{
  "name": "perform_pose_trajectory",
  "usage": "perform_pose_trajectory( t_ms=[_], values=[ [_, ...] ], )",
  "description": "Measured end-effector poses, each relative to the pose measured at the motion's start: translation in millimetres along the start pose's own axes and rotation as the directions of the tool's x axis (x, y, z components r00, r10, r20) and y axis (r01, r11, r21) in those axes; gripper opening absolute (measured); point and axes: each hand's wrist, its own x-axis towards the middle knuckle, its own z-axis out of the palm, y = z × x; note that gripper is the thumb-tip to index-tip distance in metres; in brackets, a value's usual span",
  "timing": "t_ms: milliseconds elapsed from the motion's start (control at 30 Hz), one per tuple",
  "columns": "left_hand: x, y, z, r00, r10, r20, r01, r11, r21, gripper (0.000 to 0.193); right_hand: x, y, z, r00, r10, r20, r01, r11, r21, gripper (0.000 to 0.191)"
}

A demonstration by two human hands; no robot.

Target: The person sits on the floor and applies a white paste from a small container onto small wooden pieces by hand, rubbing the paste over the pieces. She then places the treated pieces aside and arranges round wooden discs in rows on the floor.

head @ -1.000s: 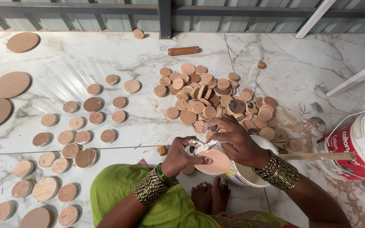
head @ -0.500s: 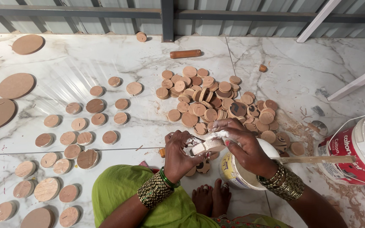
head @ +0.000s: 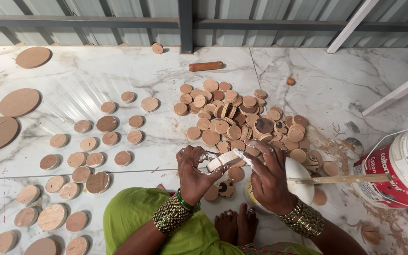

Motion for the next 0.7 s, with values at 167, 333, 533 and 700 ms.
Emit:
perform_pose_trajectory(
  t_ms=[167,333,533,700],
  values=[
    [1,1,1,0.991,0.122,-0.046,-0.120,0.991,0.055,0.057,-7,-10,19,0.993,-0.062,-0.096,0.052,0.994,-0.100,0.050],
    [0,5,-5,0.989,0.132,-0.063,-0.130,0.991,0.034,0.050,-12,-14,29,0.984,-0.101,-0.148,0.053,0.952,-0.300,0.047],
    [6,15,-12,0.997,0.072,-0.023,-0.072,0.997,0.011,0.046,-14,-4,20,0.991,0.091,-0.103,-0.114,0.963,-0.245,0.058],
    [4,14,-12,0.989,0.148,-0.021,-0.146,0.988,0.053,0.041,-19,-20,34,0.984,-0.084,-0.159,0.043,0.969,-0.245,0.049]
  ],
)
